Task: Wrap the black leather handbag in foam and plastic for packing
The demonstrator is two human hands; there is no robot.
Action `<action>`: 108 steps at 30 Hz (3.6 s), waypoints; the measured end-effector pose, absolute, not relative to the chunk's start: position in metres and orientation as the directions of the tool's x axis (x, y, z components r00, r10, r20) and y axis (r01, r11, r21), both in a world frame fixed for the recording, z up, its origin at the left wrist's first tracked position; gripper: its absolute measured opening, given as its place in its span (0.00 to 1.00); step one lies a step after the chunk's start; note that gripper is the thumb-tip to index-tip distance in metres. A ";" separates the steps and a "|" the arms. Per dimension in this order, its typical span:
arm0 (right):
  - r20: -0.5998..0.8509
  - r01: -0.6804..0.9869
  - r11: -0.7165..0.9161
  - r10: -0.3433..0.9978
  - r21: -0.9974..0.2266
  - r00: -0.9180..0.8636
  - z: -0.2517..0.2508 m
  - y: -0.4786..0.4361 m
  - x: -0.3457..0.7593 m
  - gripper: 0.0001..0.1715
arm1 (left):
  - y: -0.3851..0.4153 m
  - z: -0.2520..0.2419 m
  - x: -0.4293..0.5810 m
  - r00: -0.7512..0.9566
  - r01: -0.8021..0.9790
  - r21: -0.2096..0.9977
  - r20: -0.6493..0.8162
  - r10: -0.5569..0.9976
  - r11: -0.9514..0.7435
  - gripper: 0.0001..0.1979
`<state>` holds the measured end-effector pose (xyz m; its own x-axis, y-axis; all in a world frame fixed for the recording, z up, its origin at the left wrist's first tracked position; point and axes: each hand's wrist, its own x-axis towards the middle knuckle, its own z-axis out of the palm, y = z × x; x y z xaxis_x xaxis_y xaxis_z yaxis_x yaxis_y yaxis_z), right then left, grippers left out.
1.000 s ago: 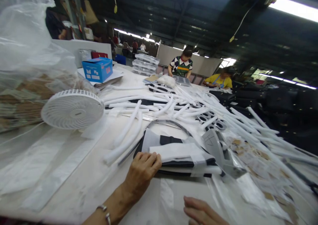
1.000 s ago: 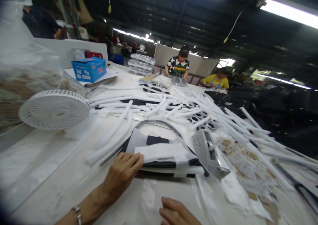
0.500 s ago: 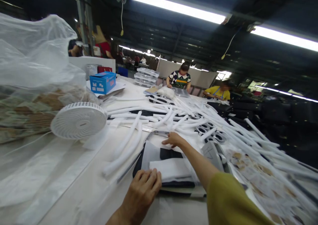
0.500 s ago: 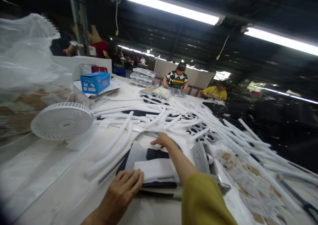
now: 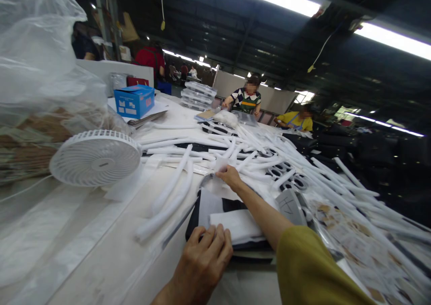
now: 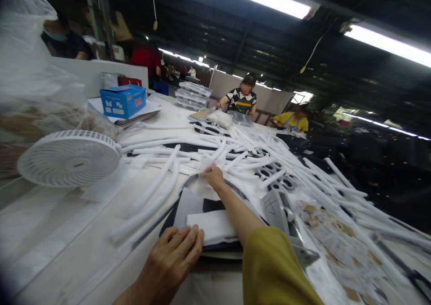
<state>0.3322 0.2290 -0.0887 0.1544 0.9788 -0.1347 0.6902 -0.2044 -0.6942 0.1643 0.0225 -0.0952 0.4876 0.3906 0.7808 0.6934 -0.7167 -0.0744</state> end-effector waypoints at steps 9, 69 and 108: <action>-0.055 0.499 -0.054 0.998 -0.865 0.012 -0.077 0.197 0.313 0.10 | 0.013 -0.115 0.179 0.497 0.694 -0.097 0.781 0.378 -0.714 0.19; 0.593 0.595 0.752 0.625 -0.284 -0.507 -0.136 -0.078 0.275 0.08 | 0.023 -0.107 0.148 0.631 0.609 -0.012 0.614 0.475 -0.793 0.17; 0.560 0.801 0.597 0.654 0.032 -0.510 -0.083 -0.018 0.334 0.08 | 0.008 -0.122 0.152 0.544 0.625 0.021 0.706 0.454 -0.781 0.10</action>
<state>0.3345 -0.0176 -0.0827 -0.5096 0.6535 0.5597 0.8014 0.5972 0.0324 0.1520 0.0081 -0.1220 0.5437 0.4544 0.7056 0.6246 -0.7806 0.0214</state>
